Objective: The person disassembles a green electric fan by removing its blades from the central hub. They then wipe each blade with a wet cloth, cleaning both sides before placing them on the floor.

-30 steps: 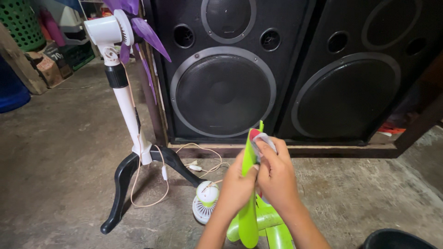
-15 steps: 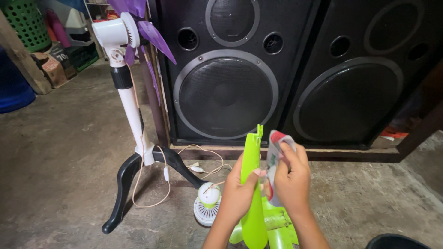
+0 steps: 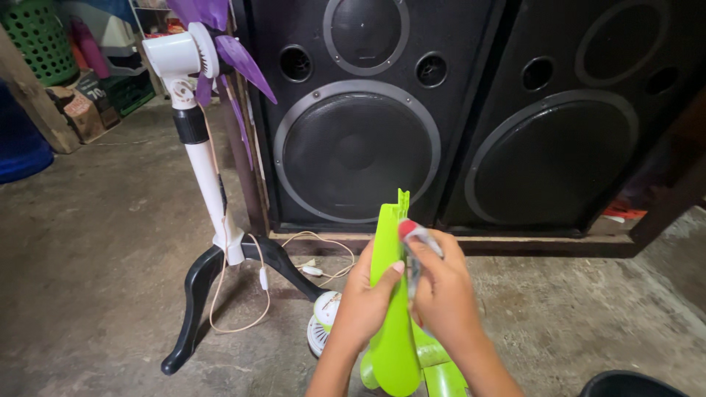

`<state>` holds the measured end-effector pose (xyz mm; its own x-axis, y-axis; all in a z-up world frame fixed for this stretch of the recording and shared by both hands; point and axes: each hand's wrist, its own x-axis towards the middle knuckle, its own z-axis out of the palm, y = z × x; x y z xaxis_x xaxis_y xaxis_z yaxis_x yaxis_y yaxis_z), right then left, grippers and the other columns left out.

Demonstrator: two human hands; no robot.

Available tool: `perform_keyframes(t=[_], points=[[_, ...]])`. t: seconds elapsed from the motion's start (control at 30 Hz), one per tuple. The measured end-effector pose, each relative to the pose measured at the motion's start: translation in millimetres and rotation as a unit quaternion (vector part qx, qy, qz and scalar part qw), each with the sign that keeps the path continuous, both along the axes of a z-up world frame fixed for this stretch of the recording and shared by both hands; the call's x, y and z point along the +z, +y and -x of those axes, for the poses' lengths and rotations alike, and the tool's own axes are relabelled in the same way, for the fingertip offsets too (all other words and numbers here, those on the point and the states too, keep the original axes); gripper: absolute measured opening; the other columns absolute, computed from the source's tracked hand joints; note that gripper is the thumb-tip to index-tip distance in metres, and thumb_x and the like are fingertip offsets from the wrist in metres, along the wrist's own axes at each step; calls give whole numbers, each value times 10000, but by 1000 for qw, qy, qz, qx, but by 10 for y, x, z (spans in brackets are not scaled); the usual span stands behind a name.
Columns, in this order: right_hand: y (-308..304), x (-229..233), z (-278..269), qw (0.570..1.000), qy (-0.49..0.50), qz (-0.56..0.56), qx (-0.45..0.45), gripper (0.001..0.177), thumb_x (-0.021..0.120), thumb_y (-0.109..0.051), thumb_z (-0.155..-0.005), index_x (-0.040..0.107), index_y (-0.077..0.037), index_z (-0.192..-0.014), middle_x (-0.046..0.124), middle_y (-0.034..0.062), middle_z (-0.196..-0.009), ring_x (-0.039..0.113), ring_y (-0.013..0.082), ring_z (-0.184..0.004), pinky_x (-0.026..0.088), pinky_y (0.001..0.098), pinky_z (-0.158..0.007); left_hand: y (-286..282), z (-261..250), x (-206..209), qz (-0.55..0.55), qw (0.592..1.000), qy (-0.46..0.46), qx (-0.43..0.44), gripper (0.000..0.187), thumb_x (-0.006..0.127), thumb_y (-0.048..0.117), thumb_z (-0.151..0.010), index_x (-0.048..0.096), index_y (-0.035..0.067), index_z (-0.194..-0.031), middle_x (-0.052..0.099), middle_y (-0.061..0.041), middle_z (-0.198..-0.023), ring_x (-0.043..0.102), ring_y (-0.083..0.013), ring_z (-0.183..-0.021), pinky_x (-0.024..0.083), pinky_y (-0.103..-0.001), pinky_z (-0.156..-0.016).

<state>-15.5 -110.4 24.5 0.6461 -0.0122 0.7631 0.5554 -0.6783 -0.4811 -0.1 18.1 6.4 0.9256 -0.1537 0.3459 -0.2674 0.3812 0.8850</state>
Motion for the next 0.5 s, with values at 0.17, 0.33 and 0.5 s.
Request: perform_keyframes(t=[0.17, 0.33, 0.5], points=[[-54, 56, -34, 975, 195, -73, -78, 472, 517, 76, -833, 674, -52, -1259, 607, 144, -1266, 684, 315, -989, 544, 363, -849, -62, 98, 2, -46, 998, 29, -31, 525, 605, 68, -959, 521, 78, -1477, 686, -87, -1185, 646, -124, -946, 545, -283, -809], [-72, 10, -3, 994, 83, -60, -48, 483, 493, 104, -836, 667, 6, -1276, 602, 179, -1272, 664, 313, -1061, 525, 363, -911, -148, 133, 22, 12, 1000, 3, -23, 538, 573, 64, -991, 463, 86, -1517, 683, -71, -1282, 688, -126, -1077, 559, -259, -910], [-82, -24, 61, 992, 39, -82, -93, 404, 514, 96, -862, 679, 16, -1223, 604, 182, -1272, 661, 315, -1116, 531, 361, -931, -173, 148, 50, 30, 996, 82, -33, 551, 555, 77, -959, 456, 131, -1498, 672, -54, -1261, 713, -124, -1042, 575, -266, -771]])
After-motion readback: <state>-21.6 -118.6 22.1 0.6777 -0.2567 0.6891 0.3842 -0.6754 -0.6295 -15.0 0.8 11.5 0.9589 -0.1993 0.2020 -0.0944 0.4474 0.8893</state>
